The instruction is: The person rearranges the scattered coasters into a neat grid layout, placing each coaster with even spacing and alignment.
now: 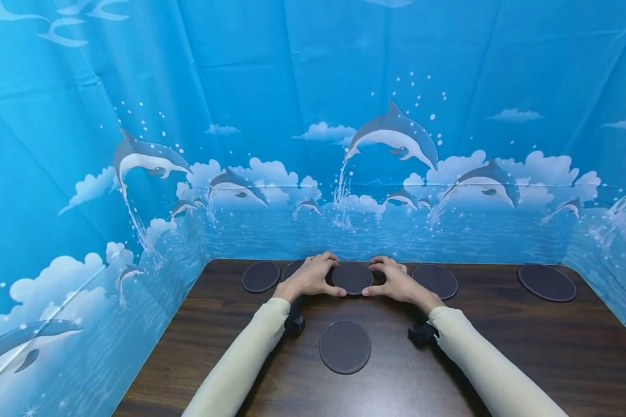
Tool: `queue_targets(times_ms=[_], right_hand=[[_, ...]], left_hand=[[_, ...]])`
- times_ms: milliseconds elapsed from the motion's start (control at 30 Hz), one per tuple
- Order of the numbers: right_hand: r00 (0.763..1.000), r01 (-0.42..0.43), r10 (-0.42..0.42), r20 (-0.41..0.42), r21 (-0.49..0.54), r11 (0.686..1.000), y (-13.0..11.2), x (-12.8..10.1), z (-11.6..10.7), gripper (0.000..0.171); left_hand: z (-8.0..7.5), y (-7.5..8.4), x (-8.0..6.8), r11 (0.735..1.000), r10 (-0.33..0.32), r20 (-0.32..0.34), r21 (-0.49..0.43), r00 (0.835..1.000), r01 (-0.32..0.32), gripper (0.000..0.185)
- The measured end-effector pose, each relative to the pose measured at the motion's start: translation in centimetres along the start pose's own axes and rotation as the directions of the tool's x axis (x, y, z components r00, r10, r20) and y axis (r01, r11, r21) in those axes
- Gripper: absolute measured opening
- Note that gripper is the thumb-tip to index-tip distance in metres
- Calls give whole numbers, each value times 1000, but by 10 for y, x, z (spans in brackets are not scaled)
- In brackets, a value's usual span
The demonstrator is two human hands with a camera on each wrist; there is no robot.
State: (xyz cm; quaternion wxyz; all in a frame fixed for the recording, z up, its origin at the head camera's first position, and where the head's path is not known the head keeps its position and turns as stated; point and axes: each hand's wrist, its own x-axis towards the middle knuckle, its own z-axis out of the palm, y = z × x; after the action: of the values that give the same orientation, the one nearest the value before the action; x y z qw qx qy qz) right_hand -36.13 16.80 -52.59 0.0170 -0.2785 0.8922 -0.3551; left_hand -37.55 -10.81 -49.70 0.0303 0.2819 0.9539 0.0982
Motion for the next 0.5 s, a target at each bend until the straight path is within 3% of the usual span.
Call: queue_targets(times_ms=[500], right_hand=[[998,-12,17,-67,62,998,3,-35,-19,74]], left_hand=[[0,27,4,998,59,-29,-29,998,-60,91]])
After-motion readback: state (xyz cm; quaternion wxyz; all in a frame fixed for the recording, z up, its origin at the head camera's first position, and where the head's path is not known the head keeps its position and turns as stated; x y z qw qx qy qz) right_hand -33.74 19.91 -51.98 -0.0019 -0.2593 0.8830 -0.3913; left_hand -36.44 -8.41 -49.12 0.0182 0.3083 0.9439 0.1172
